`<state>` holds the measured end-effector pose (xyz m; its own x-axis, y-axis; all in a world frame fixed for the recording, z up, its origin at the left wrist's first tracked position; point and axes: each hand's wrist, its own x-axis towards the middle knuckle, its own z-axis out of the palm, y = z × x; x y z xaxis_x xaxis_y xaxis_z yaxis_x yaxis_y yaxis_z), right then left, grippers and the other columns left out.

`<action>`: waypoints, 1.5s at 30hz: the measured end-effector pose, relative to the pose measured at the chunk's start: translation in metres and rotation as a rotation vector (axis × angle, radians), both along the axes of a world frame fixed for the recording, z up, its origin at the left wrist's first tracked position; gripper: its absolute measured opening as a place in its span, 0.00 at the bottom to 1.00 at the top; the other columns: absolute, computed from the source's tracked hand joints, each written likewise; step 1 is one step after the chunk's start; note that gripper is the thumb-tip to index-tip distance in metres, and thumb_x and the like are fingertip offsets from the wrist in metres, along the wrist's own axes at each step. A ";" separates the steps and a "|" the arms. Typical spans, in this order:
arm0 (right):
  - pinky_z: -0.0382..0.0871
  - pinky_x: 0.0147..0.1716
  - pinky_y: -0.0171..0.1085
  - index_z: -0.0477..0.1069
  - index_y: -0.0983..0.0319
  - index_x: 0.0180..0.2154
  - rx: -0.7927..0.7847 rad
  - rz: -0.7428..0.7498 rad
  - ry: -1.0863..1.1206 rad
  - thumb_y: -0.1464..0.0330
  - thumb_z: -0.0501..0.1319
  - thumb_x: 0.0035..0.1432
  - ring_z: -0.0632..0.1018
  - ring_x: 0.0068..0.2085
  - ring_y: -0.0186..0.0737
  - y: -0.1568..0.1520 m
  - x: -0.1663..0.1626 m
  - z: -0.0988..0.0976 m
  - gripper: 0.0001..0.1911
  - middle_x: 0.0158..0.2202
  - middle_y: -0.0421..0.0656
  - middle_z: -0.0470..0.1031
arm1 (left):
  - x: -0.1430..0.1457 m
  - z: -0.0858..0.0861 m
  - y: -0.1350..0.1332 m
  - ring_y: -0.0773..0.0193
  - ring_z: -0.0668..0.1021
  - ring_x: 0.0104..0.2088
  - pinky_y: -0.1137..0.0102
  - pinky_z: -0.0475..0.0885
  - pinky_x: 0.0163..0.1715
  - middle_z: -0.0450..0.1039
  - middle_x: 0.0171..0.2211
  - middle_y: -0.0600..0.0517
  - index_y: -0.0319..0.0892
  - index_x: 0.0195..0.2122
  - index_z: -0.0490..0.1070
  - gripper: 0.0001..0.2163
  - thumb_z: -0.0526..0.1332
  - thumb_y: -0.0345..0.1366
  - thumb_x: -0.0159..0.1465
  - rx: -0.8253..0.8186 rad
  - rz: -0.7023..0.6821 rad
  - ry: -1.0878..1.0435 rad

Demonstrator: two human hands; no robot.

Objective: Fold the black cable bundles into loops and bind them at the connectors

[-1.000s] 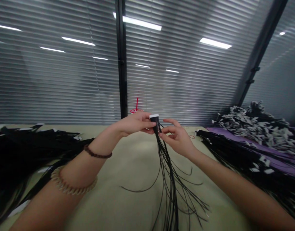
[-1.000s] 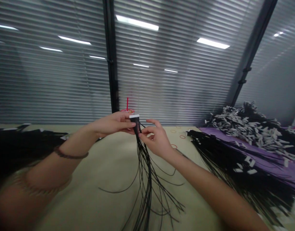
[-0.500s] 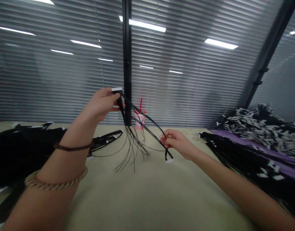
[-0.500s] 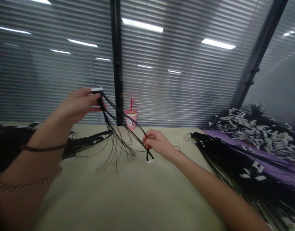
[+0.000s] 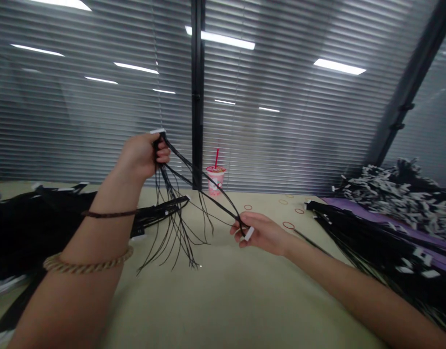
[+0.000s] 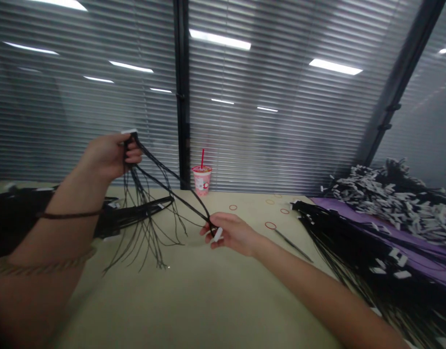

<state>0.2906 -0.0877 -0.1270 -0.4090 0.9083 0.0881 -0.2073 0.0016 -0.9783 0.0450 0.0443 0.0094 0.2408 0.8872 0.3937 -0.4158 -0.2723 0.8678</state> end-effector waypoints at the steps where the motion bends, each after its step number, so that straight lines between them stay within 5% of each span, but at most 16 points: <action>1: 0.65 0.30 0.34 0.63 0.63 0.33 -0.014 -0.006 0.025 0.61 0.56 0.53 0.71 0.32 0.31 0.000 -0.002 -0.003 0.12 0.35 0.43 0.69 | -0.003 -0.001 0.002 0.78 0.54 0.15 0.80 0.45 0.13 0.51 0.14 0.56 0.39 0.22 0.52 0.07 0.45 0.29 0.58 -0.029 -0.015 -0.006; 5: 0.65 0.30 0.33 0.62 0.61 0.36 -0.078 0.016 0.012 0.66 0.63 0.45 0.71 0.30 0.30 0.002 -0.009 -0.022 0.16 0.34 0.40 0.68 | -0.009 -0.007 0.012 0.77 0.53 0.15 0.79 0.43 0.12 0.51 0.14 0.55 0.40 0.21 0.51 0.07 0.46 0.31 0.56 -0.100 -0.049 -0.019; 10: 0.62 0.20 0.27 0.60 0.61 0.34 -0.026 -0.131 -0.055 0.70 0.68 0.36 0.71 0.24 0.29 0.008 -0.018 -0.052 0.22 0.25 0.34 0.66 | 0.005 -0.015 0.022 0.77 0.54 0.13 0.78 0.45 0.11 0.52 0.13 0.56 0.40 0.20 0.51 0.06 0.47 0.30 0.53 -0.155 -0.075 0.069; 15: 0.59 0.18 0.26 0.62 0.64 0.32 0.070 -0.135 -0.136 0.68 0.70 0.32 0.67 0.20 0.25 0.007 -0.023 -0.060 0.23 0.21 0.33 0.64 | 0.028 -0.024 0.019 0.74 0.64 0.15 0.77 0.60 0.16 0.58 0.14 0.55 0.38 0.21 0.57 0.02 0.51 0.26 0.46 -0.108 0.013 0.133; 25: 0.60 0.24 0.27 0.69 0.63 0.35 -0.093 -0.255 0.196 0.71 0.67 0.38 0.69 0.26 0.26 0.010 -0.019 -0.054 0.18 0.26 0.38 0.68 | 0.011 -0.023 0.019 0.54 0.74 0.33 0.56 0.69 0.32 0.70 0.34 0.40 0.34 0.35 0.67 0.18 0.51 0.27 0.41 -0.161 -0.389 0.146; 31: 0.65 0.35 0.36 0.68 0.61 0.33 -0.167 -0.417 0.369 0.70 0.66 0.41 0.71 0.31 0.31 0.025 -0.002 -0.057 0.13 0.29 0.40 0.70 | -0.002 -0.027 0.026 0.60 0.75 0.36 0.62 0.71 0.35 0.70 0.38 0.44 0.36 0.38 0.67 0.15 0.55 0.23 0.47 -0.039 -0.252 0.248; 34: 0.65 0.33 0.35 0.68 0.61 0.33 -0.141 -0.433 0.354 0.70 0.65 0.41 0.71 0.29 0.30 0.031 0.012 -0.056 0.12 0.27 0.39 0.69 | -0.007 -0.029 0.030 0.65 0.75 0.33 0.70 0.71 0.33 0.71 0.37 0.45 0.36 0.35 0.68 0.11 0.60 0.27 0.48 0.056 -0.125 0.311; 41: 0.62 0.28 0.31 0.70 0.65 0.28 -0.054 -0.309 0.184 0.71 0.67 0.35 0.69 0.26 0.29 0.029 0.010 -0.053 0.13 0.25 0.40 0.69 | -0.007 -0.032 0.036 0.70 0.74 0.28 0.73 0.70 0.30 0.72 0.32 0.46 0.34 0.30 0.69 0.08 0.62 0.28 0.47 0.078 0.042 0.375; 45: 0.59 0.25 0.29 0.66 0.66 0.24 0.123 -0.132 -0.175 0.70 0.67 0.36 0.67 0.25 0.28 0.021 0.000 -0.059 0.12 0.24 0.38 0.68 | 0.002 -0.033 0.034 0.68 0.74 0.28 0.71 0.69 0.29 0.72 0.34 0.44 0.35 0.31 0.68 0.08 0.60 0.31 0.49 0.027 0.012 0.455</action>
